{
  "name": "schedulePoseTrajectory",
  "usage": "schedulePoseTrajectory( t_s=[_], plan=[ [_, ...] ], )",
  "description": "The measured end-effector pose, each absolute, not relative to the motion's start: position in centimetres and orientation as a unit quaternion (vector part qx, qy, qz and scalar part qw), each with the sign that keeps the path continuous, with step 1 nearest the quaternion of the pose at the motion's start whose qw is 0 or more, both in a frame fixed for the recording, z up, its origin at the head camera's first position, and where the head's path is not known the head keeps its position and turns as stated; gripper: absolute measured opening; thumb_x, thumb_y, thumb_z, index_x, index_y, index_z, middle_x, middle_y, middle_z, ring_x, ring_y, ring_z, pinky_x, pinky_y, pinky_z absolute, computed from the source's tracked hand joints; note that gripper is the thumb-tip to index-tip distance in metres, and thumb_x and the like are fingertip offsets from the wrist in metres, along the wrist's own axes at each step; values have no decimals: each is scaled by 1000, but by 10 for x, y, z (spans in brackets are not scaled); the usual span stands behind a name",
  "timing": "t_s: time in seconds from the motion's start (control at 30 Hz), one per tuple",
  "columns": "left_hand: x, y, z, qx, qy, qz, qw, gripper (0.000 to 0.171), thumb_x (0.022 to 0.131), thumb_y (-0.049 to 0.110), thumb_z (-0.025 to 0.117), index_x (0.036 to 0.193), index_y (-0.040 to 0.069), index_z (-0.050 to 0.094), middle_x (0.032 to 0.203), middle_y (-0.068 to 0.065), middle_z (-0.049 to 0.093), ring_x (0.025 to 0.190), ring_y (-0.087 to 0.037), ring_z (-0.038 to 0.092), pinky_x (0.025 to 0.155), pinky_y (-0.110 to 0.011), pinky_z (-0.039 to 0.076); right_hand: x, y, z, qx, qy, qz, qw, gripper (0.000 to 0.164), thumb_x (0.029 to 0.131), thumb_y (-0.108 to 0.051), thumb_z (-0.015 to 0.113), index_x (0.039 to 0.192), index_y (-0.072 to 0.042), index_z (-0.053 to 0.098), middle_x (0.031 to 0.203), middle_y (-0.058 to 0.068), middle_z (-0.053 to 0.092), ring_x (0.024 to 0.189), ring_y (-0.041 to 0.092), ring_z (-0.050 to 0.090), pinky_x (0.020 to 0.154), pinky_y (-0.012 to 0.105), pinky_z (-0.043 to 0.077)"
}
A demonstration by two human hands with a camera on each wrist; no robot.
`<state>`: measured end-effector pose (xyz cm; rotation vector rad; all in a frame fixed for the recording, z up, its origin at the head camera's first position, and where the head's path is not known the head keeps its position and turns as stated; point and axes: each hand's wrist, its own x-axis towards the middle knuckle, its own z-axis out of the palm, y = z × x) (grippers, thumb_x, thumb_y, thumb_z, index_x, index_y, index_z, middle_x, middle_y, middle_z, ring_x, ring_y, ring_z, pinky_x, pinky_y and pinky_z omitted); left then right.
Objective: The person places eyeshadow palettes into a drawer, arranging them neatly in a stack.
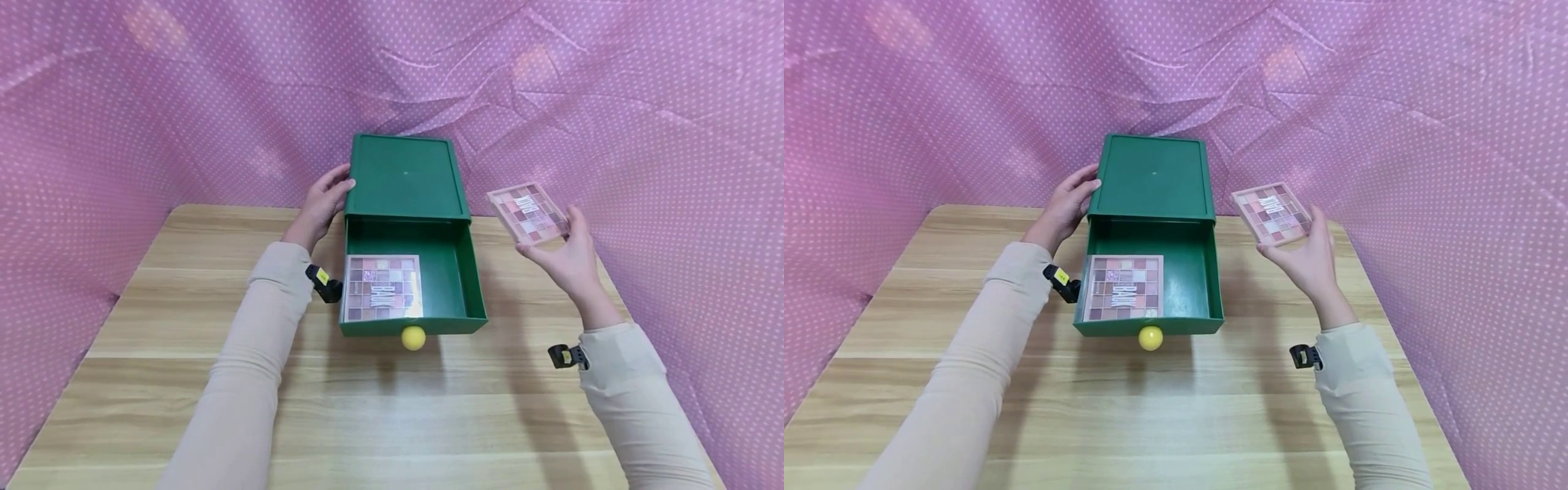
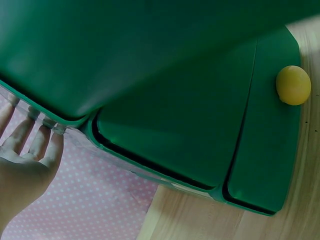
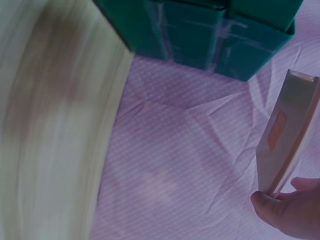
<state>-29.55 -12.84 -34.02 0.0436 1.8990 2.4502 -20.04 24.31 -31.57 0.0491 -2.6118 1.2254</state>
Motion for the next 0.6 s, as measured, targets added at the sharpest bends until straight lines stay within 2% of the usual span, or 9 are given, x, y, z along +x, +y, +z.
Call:
schedulePoseTrajectory(
  t_s=[0.37, 0.6],
  plan=[
    [-295, -127, -340, 13, 608, 793, 21, 46, 85, 12, 55, 128, 11, 41, 127, -5, 40, 106, -21, 45, 84, -28, 42, -194, 220, -298, 78, -874, 466, 119, 93, 66, -16, 74, 135, -1, 14, 129, 22, 27, 119, 29, 27, 100, 33, 20],
    [-294, -128, -340, 12, 611, 791, 18, 46, 85, 13, 56, 128, 11, 42, 127, -5, 40, 107, -21, 45, 84, -29, 42, -191, 206, -289, 115, -858, 494, 87, 92, 65, -7, 74, 135, -2, 15, 128, 19, 27, 119, 28, 26, 100, 35, 20]
  ],
)
